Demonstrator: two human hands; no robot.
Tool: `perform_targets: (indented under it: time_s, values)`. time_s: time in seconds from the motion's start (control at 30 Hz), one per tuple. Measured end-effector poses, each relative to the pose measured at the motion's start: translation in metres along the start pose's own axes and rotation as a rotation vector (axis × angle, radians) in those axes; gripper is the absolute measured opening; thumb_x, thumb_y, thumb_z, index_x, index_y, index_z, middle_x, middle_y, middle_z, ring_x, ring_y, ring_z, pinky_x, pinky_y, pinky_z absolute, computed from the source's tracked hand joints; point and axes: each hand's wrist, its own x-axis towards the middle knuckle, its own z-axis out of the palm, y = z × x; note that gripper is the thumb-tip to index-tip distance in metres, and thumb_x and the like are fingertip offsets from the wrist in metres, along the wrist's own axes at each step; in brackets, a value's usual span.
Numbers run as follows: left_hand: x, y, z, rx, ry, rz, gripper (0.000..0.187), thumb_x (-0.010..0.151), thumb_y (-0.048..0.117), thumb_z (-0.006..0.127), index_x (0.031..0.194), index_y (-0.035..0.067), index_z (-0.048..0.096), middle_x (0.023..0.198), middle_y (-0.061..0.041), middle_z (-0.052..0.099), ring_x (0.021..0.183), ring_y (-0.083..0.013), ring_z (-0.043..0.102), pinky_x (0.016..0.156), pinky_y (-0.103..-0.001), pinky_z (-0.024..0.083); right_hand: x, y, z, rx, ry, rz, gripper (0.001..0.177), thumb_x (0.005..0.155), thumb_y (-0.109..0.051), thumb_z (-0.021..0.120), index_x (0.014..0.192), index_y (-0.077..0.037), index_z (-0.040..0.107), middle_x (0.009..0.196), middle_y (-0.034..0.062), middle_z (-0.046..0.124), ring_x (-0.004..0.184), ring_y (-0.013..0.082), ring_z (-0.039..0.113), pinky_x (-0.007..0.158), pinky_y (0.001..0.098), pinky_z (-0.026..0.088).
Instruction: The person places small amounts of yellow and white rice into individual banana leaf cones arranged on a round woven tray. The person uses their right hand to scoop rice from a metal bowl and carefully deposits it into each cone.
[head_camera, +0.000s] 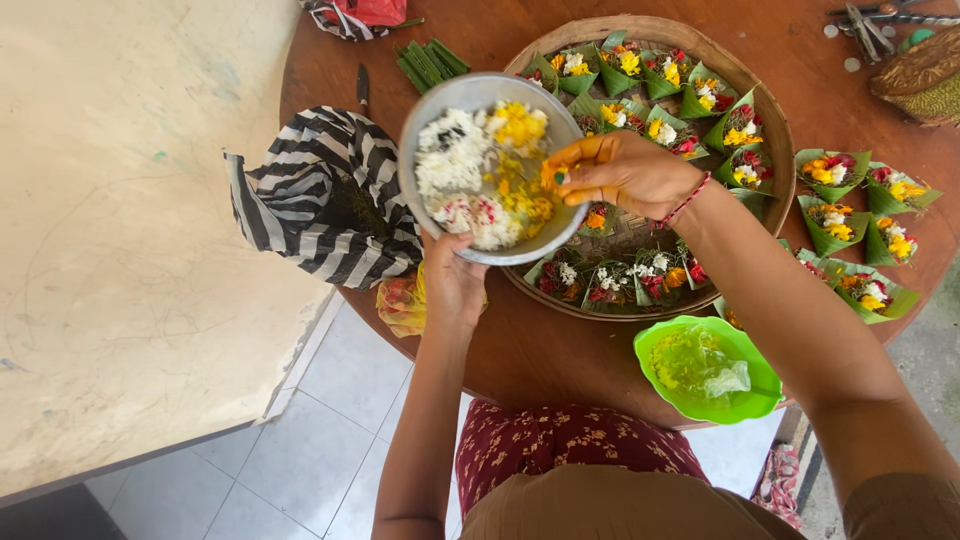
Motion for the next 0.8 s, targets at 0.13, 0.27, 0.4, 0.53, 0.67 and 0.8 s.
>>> perform_targets:
  time_s: [0.13,0.27,0.4,0.53,0.67,0.8]
  values:
    - [0.014,0.023,-0.006,-0.024,0.025,0.112,0.080,0.079,0.009,0.061,0.153,0.016,0.032,0.141,-0.012,0.052,0.129,-0.0281,0.057,0.109,-0.049,0.053,0.004,-0.005,-0.019,0.128,-0.024,-0.094,0.034,0.097,-0.002,0.065,0.130,0.006,0.064,0.124,0.0139,0.071,0.108,0.0192,0.071,0.096,0.0314,0.061]
    - [0.016,0.048,-0.017,-0.098,0.074,0.183,0.072,0.083,0.010,0.062,0.150,0.018,0.036,0.142,-0.008,0.052,0.131,-0.0258,0.056,0.112,-0.048,0.050,0.021,0.007,-0.035,0.148,0.050,-0.053,0.038,0.095,0.001,0.064,0.133,0.004,0.063,0.123,0.0143,0.071,0.110,0.0206,0.070,0.098,0.0320,0.060]
    - [0.017,0.065,-0.027,-0.166,0.133,0.256,0.064,0.084,0.009,0.062,0.145,0.012,0.041,0.141,-0.009,0.056,0.132,-0.0263,0.058,0.113,-0.048,0.050,0.054,0.023,-0.039,0.131,0.046,-0.018,0.041,0.091,0.005,0.063,0.132,0.004,0.063,0.124,0.0138,0.072,0.111,0.0215,0.072,0.099,0.0310,0.059]
    - [0.016,0.074,-0.035,-0.196,0.170,0.283,0.061,0.083,0.008,0.062,0.142,0.008,0.046,0.140,-0.010,0.058,0.131,-0.0273,0.058,0.113,-0.049,0.051,0.096,0.049,-0.019,-0.403,0.043,0.064,0.037,0.088,0.007,0.066,0.124,0.001,0.069,0.121,0.0144,0.074,0.106,0.0227,0.073,0.094,0.0319,0.061]
    - [0.018,0.078,-0.041,-0.226,0.214,0.273,0.058,0.083,0.009,0.062,0.139,0.007,0.048,0.139,-0.011,0.058,0.130,-0.0288,0.059,0.112,-0.050,0.051,0.121,0.079,0.001,-1.106,0.019,-0.084,0.033,0.088,0.002,0.065,0.118,-0.006,0.076,0.110,0.0171,0.076,0.095,0.0289,0.075,0.090,0.0372,0.060]
    - [0.021,0.074,-0.044,-0.211,0.224,0.278,0.060,0.083,0.008,0.061,0.140,0.010,0.046,0.140,-0.009,0.057,0.131,-0.0271,0.058,0.112,-0.049,0.052,0.129,0.105,0.014,-1.591,0.035,-0.404,0.023,0.084,-0.001,0.066,0.104,-0.005,0.077,0.101,0.0174,0.070,0.095,0.0365,0.072,0.083,0.0449,0.060]
